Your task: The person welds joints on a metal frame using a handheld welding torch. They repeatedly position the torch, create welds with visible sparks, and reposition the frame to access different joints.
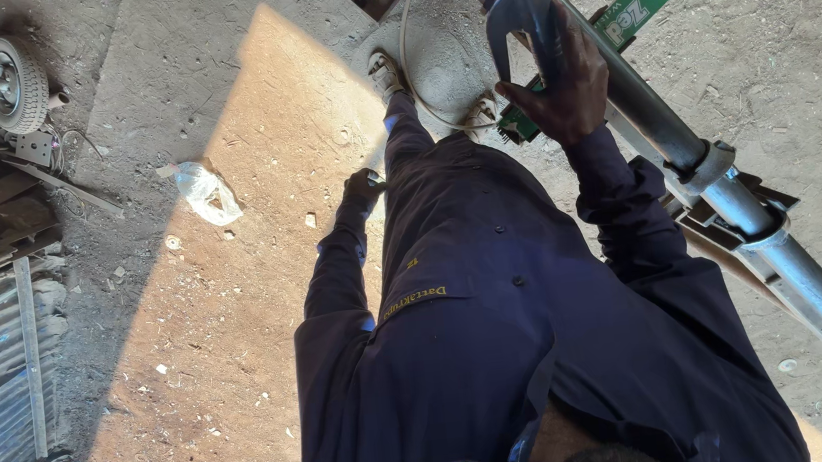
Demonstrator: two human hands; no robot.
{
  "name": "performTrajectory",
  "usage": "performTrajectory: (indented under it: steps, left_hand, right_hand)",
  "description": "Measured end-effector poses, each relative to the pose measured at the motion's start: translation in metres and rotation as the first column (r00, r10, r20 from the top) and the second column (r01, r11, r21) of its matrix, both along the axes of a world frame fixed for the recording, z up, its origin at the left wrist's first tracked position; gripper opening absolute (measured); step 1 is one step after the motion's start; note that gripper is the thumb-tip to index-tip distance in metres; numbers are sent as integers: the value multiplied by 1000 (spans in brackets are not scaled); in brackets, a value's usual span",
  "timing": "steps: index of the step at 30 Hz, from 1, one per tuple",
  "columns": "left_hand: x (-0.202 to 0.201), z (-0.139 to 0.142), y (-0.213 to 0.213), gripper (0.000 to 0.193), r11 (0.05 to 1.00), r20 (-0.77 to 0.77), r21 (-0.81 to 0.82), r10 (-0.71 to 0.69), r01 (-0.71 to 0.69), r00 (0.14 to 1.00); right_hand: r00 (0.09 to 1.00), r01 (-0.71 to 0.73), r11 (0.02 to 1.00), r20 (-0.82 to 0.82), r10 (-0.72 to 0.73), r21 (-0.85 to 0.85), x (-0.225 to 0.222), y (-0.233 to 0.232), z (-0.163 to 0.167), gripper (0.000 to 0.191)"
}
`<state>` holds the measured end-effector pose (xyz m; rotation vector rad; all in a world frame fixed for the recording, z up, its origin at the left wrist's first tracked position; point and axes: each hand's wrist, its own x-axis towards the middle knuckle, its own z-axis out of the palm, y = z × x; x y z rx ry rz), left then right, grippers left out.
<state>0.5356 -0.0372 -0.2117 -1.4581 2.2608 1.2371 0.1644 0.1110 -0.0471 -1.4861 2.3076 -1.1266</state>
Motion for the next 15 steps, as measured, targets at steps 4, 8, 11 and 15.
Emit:
performTrajectory:
  steps: [4,8,11,15]
  left_hand:
    - [-2,4,-2,44,1000,-3,10,10,-10,1000]
    - [-2,4,-8,45,1000,-7,14,20,-20,1000]
    - [-3,1,-11,44,1000,-5,-7,-17,17,1000]
    - [-6,2,-10,46,999,5,-43,-30,30,1000]
  right_hand:
    - [997,-19,1000,-79,17,-17,-1,-4,1,111]
    - [1000,23,999,-2,-23,39,-1,-7,0,111]
    - [992,9,999,-126,-2,53,0,-8,-5,114]
    - [973,-3,999,-229,12,39,-2,-9,-12,115]
